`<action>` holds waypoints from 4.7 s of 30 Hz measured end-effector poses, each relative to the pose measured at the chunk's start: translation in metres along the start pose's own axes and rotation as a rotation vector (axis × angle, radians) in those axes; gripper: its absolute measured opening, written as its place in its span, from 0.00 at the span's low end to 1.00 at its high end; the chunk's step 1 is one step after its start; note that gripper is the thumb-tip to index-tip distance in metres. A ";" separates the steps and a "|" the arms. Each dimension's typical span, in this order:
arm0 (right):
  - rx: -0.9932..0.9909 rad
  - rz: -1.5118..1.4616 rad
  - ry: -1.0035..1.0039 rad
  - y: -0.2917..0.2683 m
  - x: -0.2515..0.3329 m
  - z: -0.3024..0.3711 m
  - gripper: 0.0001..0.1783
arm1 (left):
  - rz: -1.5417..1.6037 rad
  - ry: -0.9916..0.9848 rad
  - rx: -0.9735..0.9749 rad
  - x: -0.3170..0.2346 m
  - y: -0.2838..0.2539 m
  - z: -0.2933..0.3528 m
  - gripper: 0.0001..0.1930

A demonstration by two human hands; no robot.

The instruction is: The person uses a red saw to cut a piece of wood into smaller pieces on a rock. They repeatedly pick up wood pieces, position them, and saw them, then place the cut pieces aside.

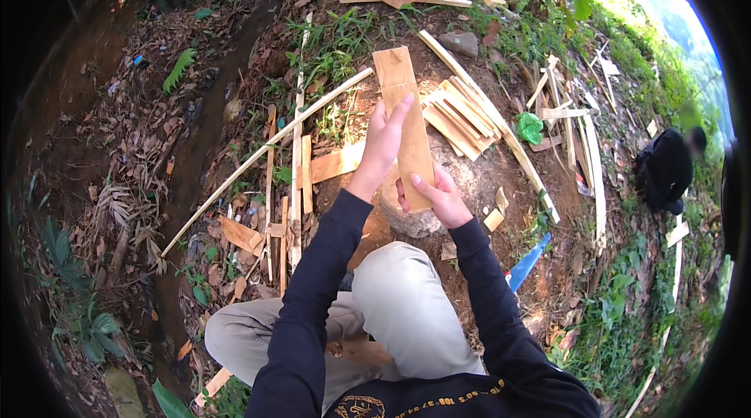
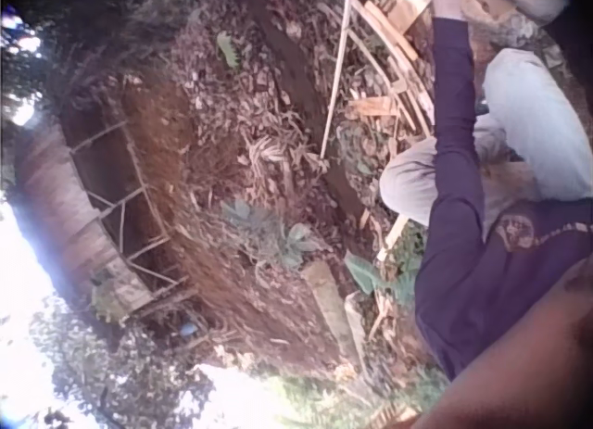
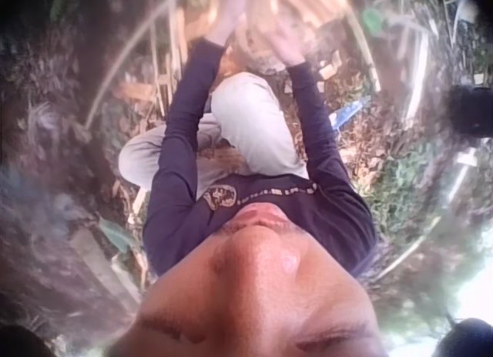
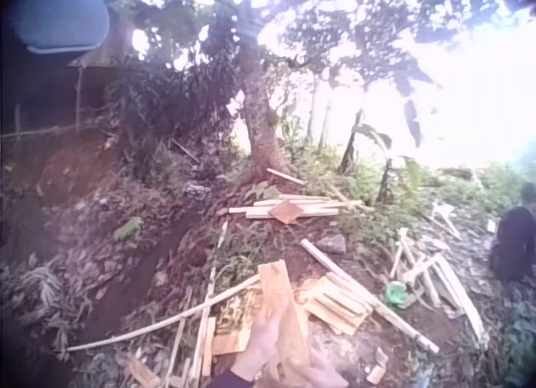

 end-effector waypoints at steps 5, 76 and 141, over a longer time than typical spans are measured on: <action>-0.146 -0.044 -0.113 -0.007 -0.019 0.005 0.19 | -0.590 0.086 0.012 0.041 -0.032 0.010 0.19; -0.802 0.079 -0.008 -0.158 -0.097 0.055 0.09 | -1.477 0.000 0.585 0.145 -0.067 -0.004 0.35; 0.466 1.812 0.053 -0.063 -0.076 -0.053 0.42 | -0.451 0.183 -0.576 0.230 -0.093 0.132 0.24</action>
Point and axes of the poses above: each hand's wrist, its own z-axis away from the middle knuckle, its own y-axis out of the palm, x = y × z, the point moved 2 cm from there along -z, towards the middle knuckle, and after that the axes turned 11 degrees about x, right-handed, at the moved point
